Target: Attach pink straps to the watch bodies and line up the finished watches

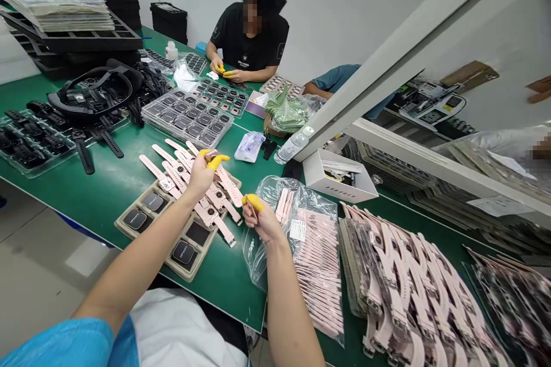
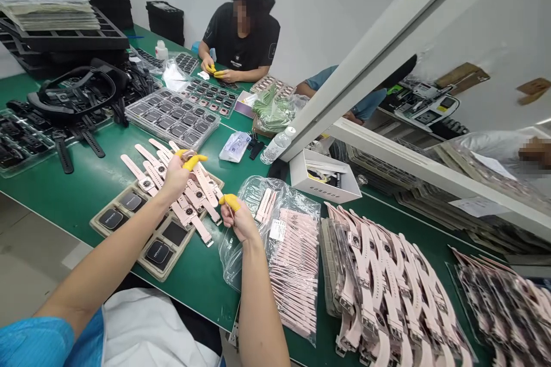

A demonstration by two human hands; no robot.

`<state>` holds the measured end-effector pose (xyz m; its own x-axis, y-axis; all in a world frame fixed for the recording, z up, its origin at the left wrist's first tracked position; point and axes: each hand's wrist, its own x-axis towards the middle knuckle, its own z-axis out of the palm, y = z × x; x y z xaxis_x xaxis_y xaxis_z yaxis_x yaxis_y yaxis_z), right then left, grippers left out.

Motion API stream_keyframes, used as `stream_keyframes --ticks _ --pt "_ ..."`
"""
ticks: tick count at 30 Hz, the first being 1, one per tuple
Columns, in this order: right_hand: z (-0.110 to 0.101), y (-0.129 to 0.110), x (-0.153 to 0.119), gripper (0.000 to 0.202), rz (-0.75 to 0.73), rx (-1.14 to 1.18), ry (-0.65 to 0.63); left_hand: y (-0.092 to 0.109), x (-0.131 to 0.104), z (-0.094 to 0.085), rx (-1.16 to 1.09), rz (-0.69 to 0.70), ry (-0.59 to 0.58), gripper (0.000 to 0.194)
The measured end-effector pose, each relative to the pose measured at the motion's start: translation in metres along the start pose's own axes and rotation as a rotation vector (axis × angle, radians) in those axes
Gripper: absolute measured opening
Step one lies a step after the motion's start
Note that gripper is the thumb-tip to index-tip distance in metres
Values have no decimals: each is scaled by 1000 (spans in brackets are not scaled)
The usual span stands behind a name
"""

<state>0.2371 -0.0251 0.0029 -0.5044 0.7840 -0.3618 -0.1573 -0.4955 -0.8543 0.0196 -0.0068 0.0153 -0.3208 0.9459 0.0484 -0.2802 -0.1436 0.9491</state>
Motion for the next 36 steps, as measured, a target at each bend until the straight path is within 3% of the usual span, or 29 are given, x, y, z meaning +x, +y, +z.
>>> stream_keyframes --ticks 3,5,8,11,15,29,36 --pt "6 -1 0 41 -127 58 68 -12 -9 7 223 9 -206 30" --pt "10 1 0 40 -142 77 55 -20 -16 13 414 111 -371 27" --pt "15 4 1 38 -129 72 10 -28 -25 16 704 306 -582 44" --pt "14 6 2 35 -103 67 -13 -29 -28 14 907 384 -693 57" --pt "11 6 3 33 -84 81 -43 -26 -27 10 960 388 -738 60" --pt "16 6 5 32 -127 218 -41 -25 -28 12 881 399 -706 67" --pt "13 6 7 34 -138 302 -30 -11 -30 15 816 362 -760 41"
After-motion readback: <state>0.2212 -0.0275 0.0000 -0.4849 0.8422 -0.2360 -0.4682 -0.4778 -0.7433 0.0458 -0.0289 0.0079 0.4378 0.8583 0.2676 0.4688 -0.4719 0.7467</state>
